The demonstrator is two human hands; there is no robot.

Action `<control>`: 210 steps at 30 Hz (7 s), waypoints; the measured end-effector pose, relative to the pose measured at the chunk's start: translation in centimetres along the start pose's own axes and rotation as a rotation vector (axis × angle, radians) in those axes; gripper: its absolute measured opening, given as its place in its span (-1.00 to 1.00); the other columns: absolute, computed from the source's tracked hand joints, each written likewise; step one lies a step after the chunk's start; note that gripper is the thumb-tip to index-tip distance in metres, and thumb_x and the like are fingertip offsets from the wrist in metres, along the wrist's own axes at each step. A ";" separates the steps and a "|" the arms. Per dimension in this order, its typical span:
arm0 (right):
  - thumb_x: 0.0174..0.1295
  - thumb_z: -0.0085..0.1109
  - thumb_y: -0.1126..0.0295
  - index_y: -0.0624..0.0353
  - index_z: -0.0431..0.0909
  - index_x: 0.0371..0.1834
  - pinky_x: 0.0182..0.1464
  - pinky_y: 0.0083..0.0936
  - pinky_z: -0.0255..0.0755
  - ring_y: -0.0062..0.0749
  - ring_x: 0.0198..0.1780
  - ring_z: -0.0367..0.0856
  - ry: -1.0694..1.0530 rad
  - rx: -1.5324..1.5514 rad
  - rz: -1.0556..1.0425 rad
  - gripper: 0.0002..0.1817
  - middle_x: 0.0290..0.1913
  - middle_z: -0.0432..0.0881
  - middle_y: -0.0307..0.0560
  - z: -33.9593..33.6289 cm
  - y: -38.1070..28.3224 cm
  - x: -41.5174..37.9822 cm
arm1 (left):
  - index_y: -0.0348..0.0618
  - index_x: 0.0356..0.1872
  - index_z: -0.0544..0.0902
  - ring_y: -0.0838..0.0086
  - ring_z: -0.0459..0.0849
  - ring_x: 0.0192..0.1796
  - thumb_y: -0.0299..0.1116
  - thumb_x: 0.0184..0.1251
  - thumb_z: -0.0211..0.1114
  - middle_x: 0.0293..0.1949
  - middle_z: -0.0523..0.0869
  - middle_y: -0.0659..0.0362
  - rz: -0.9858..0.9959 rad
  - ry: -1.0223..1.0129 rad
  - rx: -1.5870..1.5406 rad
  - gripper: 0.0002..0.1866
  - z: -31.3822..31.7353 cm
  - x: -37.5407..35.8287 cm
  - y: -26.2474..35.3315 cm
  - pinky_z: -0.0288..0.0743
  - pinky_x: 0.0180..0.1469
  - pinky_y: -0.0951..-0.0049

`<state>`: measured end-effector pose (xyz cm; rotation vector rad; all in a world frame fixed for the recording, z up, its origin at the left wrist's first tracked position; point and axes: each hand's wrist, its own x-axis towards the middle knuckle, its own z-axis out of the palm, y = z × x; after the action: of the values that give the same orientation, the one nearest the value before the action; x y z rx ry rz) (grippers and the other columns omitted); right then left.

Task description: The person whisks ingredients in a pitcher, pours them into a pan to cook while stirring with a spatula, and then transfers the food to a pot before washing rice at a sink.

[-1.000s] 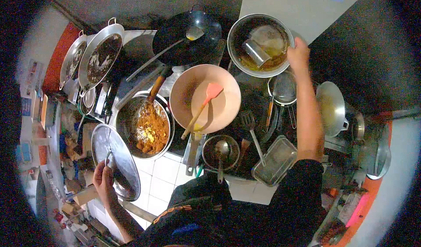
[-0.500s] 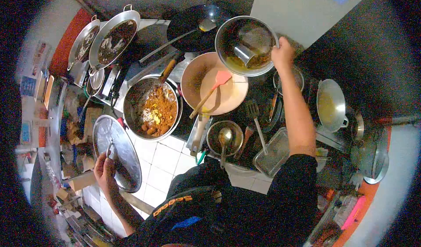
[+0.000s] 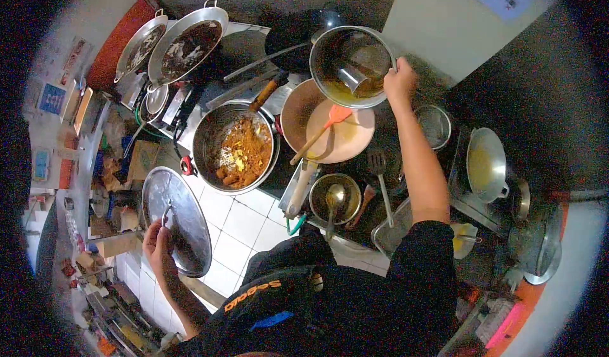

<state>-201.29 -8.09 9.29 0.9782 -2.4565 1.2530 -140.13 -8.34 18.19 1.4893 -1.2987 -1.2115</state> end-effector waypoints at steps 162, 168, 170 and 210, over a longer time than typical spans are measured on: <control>0.19 -0.06 0.37 0.18 0.67 -0.39 -0.28 -0.31 0.57 -0.17 -0.25 0.68 -0.800 -1.196 -0.036 -0.74 -0.30 0.67 0.04 19.1 -10.8 -53.3 | -0.22 0.03 0.46 0.66 0.43 -0.48 -0.37 0.31 0.06 -0.31 0.63 0.22 -1.160 0.278 -0.117 -0.70 -32.0 -39.1 -45.0 0.24 -0.52 0.67; 0.23 -0.07 0.38 0.13 0.66 -0.29 -0.32 -0.33 0.58 -0.24 -0.24 0.68 -0.910 -1.462 0.015 -0.76 -0.26 0.68 -0.06 22.4 -10.6 -53.1 | -0.24 0.02 0.47 0.63 0.49 -0.50 -0.34 0.27 0.09 -0.30 0.65 0.19 -1.134 0.384 -0.111 -0.68 -31.4 -44.6 -46.0 0.23 -0.56 0.66; 0.23 -0.06 0.37 0.13 0.65 -0.25 -0.31 -0.33 0.58 -0.24 -0.22 0.68 -0.925 -1.470 0.033 -0.76 -0.23 0.68 -0.07 21.3 -11.4 -53.0 | -0.24 0.01 0.47 0.61 0.51 -0.49 -0.33 0.26 0.10 -0.30 0.65 0.19 -1.180 0.393 -0.119 -0.67 -30.7 -47.0 -46.4 0.24 -0.56 0.65; 0.17 -0.22 0.66 0.15 -0.17 0.35 -0.13 0.13 0.55 0.19 0.09 0.39 -0.171 0.745 1.259 -0.34 0.23 0.15 0.27 28.0 -22.7 -44.2 | -0.22 -0.14 0.50 0.53 0.58 -0.32 -0.43 0.24 0.06 -0.35 0.61 0.19 -1.109 0.164 -0.037 -0.80 -30.5 -38.0 -49.4 0.42 -0.39 0.56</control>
<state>-150.27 -19.01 -13.88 -0.6682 -2.7515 2.5955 -99.95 36.06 -16.84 2.3119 -0.2478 -1.6768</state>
